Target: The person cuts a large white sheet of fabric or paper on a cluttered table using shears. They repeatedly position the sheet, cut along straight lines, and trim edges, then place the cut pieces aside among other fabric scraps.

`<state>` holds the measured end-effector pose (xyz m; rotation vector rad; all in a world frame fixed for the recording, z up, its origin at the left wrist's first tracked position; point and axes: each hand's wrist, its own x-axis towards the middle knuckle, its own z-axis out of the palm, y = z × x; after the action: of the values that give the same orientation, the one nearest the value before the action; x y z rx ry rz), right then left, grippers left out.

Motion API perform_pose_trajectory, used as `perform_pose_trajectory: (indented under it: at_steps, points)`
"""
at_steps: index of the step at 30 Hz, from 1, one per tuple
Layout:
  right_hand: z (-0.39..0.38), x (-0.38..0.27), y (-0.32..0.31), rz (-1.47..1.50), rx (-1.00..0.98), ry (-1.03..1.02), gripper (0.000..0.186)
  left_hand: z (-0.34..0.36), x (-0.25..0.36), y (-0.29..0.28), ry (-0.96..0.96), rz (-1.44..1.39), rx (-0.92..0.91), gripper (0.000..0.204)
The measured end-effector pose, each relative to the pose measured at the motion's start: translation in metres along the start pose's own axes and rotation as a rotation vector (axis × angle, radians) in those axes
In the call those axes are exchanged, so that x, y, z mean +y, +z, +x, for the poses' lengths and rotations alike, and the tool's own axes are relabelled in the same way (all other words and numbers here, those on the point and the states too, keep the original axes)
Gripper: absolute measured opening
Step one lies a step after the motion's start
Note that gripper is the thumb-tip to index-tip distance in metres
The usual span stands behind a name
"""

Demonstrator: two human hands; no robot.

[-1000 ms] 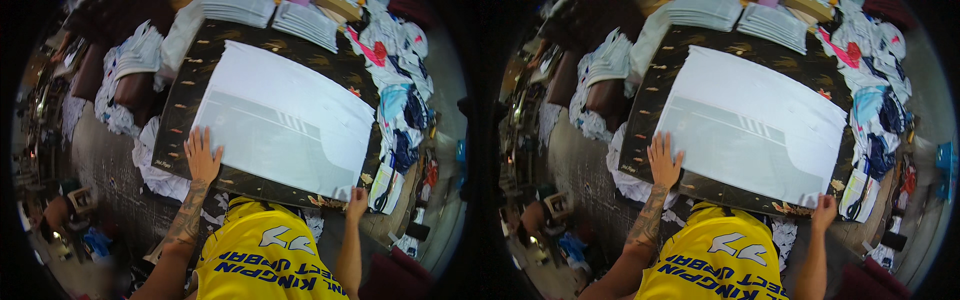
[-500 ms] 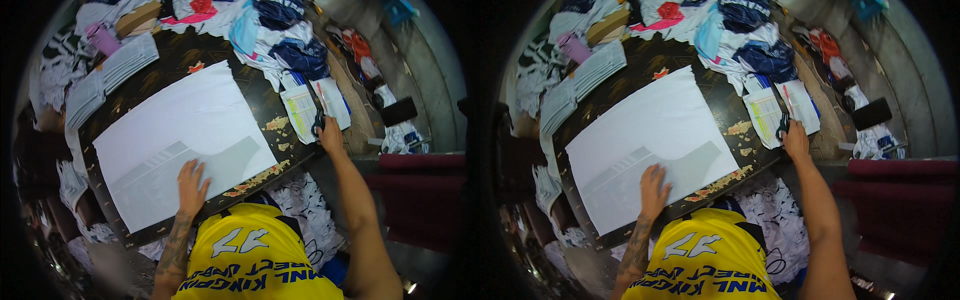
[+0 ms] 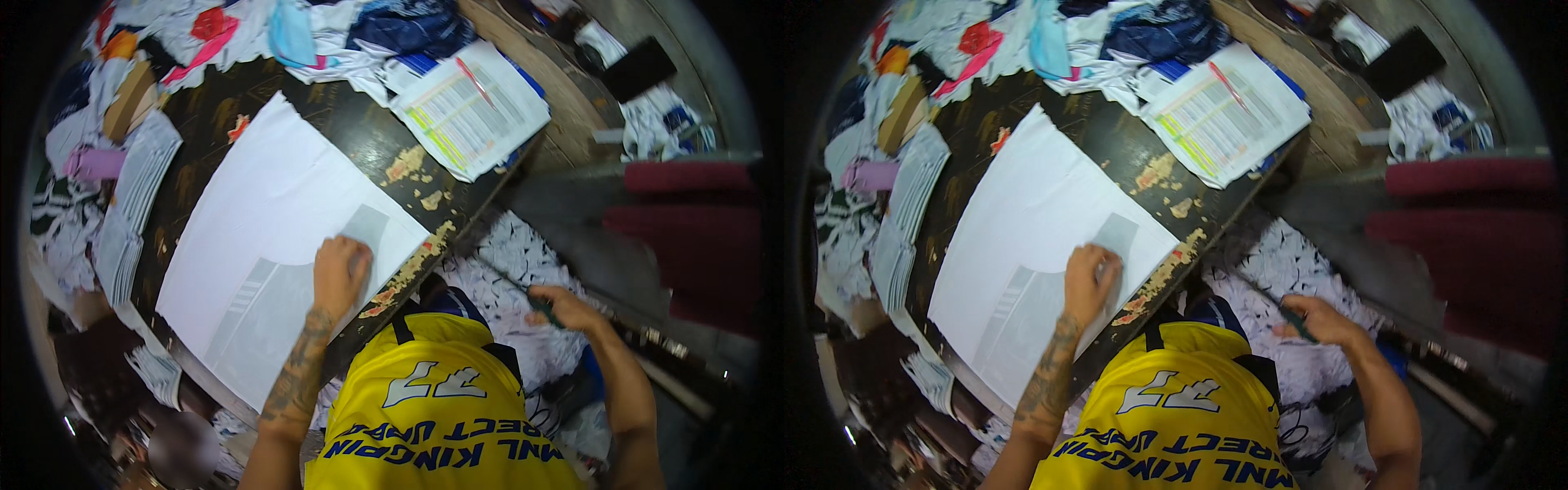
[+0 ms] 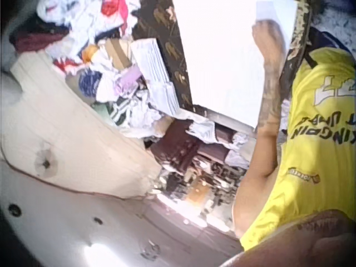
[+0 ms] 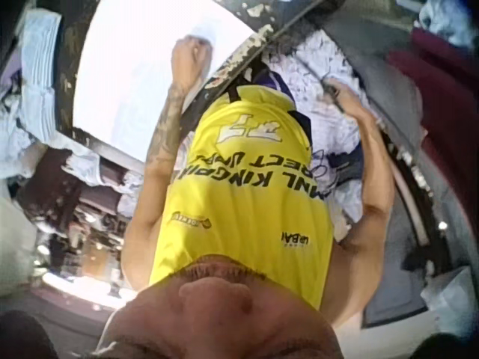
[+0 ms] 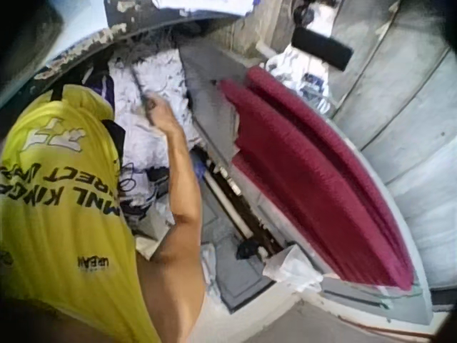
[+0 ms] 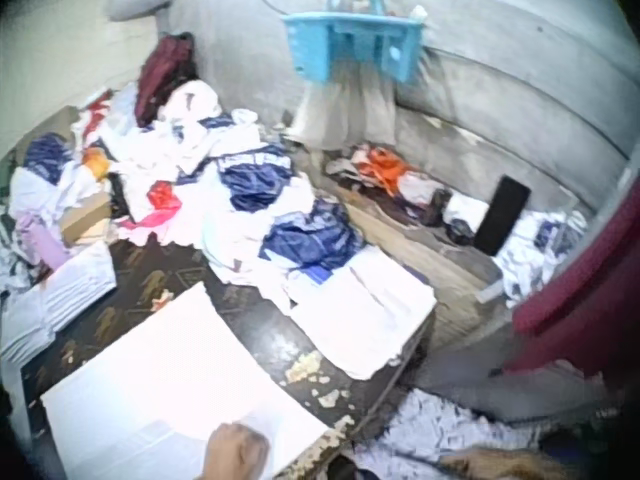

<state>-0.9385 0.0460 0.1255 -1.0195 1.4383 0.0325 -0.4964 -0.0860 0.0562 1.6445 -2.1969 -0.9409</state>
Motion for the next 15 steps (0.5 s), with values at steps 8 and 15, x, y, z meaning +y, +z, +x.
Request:
perform_pose_trajectory:
  at_steps: [8,15]
  points:
    - [0.059,-0.012,0.127,0.113,-0.085,-0.329,0.043,-0.053,0.001,0.023,0.217,0.004,0.057,0.017]
    - [0.095,-0.042,0.131,0.089,-0.061,-0.242,0.054,-0.046,-0.005,0.01,0.268,-0.028,0.007,0.017]
